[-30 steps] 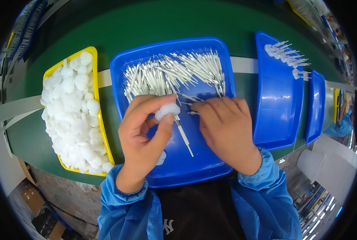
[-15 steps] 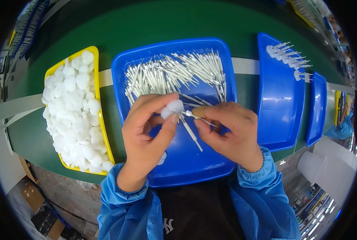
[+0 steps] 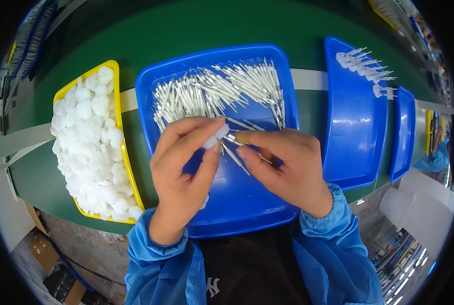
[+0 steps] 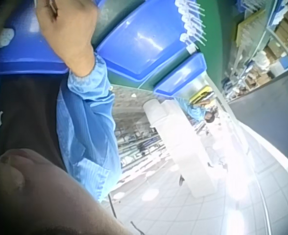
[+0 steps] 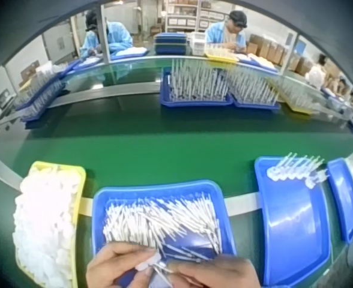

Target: The person repeatedly picks a white plastic base and a metal stick, inserts the stick into the base, and places the assembled unit into a blue tray. The process is continuous and repetitive, with the person handling the components one at a time.

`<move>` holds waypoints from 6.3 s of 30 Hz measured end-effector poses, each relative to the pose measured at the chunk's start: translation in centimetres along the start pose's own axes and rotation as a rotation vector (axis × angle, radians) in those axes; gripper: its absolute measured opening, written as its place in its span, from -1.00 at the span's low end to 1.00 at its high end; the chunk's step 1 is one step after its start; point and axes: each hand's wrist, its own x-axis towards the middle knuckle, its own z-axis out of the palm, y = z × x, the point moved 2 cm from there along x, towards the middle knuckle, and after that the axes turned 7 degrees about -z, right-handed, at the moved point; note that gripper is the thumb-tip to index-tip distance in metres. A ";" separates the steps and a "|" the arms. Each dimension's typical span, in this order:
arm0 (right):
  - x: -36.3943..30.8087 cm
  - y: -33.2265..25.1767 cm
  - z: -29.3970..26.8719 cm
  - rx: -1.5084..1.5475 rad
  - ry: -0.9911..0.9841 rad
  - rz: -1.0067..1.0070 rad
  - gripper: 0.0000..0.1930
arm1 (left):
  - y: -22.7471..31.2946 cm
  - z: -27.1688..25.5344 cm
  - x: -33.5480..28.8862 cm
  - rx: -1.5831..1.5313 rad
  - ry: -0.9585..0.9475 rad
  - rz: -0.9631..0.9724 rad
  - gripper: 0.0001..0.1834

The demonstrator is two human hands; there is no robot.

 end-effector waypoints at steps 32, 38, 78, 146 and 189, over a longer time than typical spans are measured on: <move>-0.7 1.4 1.0 0.092 -0.023 0.079 -0.88 | 0.7 0.1 -0.5 0.296 -0.120 0.174 -0.47; -0.9 0.8 0.4 -0.041 0.024 -0.082 -0.81 | 0.4 0.3 -0.4 -0.152 -0.134 -0.151 -0.50; -1.6 0.7 -0.4 -0.487 0.024 -0.251 -0.70 | -0.1 -1.0 -0.3 -0.224 -0.129 -0.021 -0.74; -2.1 1.0 -1.3 -0.090 0.042 -0.190 -0.76 | 1.6 -1.1 0.7 0.197 -0.203 0.136 -0.71; -7.1 0.3 -5.0 -0.026 0.142 -0.138 -0.79 | 3.5 3.2 -2.4 -0.469 -0.488 -0.385 -0.60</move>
